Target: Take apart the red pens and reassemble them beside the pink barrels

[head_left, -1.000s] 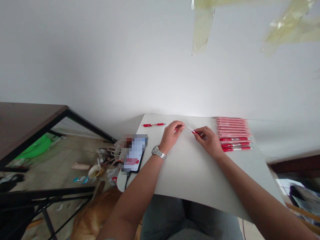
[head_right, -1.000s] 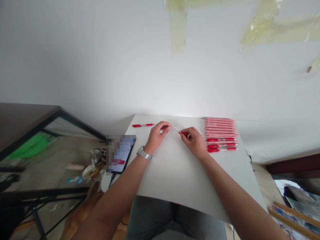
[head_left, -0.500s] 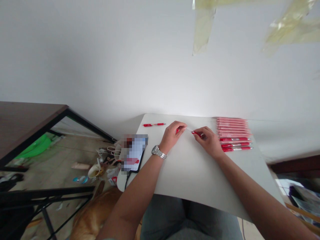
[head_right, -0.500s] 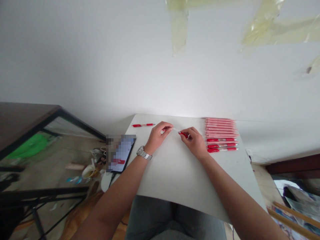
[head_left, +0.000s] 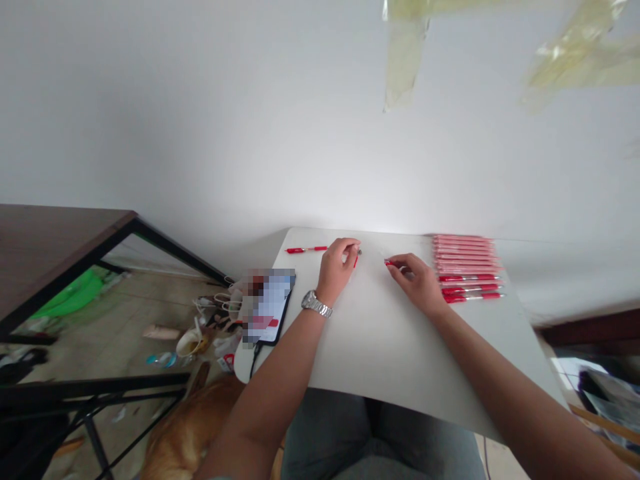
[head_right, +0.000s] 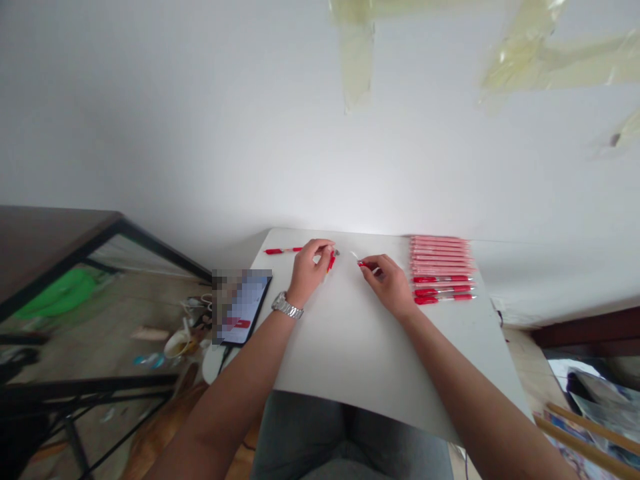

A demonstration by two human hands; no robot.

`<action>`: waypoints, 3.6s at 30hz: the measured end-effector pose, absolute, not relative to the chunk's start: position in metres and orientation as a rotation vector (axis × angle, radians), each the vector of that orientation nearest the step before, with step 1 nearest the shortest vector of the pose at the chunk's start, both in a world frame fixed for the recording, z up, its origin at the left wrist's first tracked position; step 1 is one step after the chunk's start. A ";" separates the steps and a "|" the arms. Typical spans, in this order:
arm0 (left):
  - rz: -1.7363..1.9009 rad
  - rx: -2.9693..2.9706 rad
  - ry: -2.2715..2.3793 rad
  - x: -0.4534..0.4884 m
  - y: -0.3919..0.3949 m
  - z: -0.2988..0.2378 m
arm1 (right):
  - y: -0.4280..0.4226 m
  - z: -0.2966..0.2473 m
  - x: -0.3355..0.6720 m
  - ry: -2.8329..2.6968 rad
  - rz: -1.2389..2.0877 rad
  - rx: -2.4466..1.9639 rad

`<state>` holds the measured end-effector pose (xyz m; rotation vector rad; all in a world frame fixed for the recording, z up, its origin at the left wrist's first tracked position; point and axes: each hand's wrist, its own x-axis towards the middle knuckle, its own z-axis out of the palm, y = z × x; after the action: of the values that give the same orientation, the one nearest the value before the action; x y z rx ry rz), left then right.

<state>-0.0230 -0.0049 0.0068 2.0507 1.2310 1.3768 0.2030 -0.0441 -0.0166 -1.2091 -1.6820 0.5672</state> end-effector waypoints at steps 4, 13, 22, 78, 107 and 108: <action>1.393 2.060 1.421 -0.028 -0.002 0.005 | -0.044 -0.020 0.204 -1.627 0.635 -1.244; 1.164 2.162 1.793 -0.037 -0.002 0.001 | -0.047 -0.015 0.202 -1.596 0.646 -1.242; 1.059 2.244 1.849 -0.039 -0.002 -0.004 | -0.046 -0.016 0.202 -1.578 0.640 -1.264; 0.796 2.388 1.841 -0.037 -0.028 0.017 | -0.047 -0.022 0.203 -1.552 0.671 -1.286; 0.272 2.380 2.039 -0.025 -0.045 0.033 | -0.049 -0.022 0.204 -1.529 0.719 -1.294; 0.278 2.375 2.041 -0.025 -0.045 0.033 | -0.049 -0.022 0.204 -1.530 0.716 -1.296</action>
<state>-0.0248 -0.0447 0.0327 2.3753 2.0413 0.2783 0.2041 -0.0486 -0.0217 -1.2960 -1.5297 0.7161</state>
